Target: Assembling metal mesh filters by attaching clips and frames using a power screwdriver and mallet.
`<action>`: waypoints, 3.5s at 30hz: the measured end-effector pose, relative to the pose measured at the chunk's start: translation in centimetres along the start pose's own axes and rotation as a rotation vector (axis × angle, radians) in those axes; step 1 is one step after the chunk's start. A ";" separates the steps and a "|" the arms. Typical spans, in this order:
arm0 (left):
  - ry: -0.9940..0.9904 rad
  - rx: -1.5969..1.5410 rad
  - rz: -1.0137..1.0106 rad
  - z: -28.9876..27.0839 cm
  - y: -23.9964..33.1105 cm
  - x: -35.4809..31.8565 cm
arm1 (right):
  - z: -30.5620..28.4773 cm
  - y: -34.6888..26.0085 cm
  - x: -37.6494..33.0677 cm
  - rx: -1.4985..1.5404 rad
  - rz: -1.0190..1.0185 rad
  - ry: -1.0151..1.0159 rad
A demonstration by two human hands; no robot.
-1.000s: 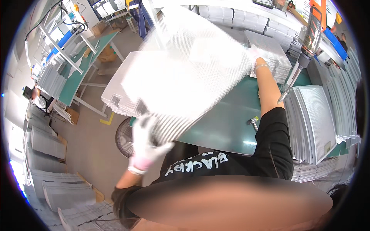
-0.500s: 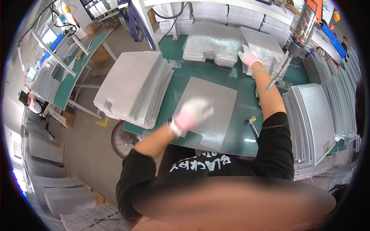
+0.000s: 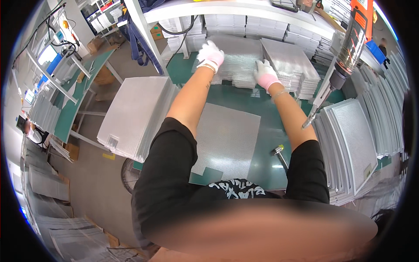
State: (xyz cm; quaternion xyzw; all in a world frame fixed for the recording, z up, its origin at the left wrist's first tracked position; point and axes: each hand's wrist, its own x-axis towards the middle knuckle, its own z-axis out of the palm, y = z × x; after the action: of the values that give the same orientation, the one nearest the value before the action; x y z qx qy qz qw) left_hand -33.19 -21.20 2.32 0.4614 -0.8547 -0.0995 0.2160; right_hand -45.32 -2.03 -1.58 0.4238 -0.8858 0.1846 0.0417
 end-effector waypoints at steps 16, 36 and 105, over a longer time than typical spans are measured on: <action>-0.185 -0.221 0.340 3.0 -12.4 7.6 | 2.3 0.5 2.3 0.234 0.073 -0.076; 0.087 -0.705 0.235 -9.5 -8.9 -10.6 | -4.4 -1.7 -11.1 0.875 -0.126 0.397; -0.412 0.200 0.378 -0.3 -15.3 -30.6 | -7.8 6.2 -9.0 1.064 -0.064 0.804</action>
State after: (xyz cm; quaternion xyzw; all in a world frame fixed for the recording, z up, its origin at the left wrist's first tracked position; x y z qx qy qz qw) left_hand -6.93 -4.29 -11.58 0.2828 -0.9570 -0.0645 0.0061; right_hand -44.92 10.96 1.80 0.3109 -0.5764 0.7387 0.1594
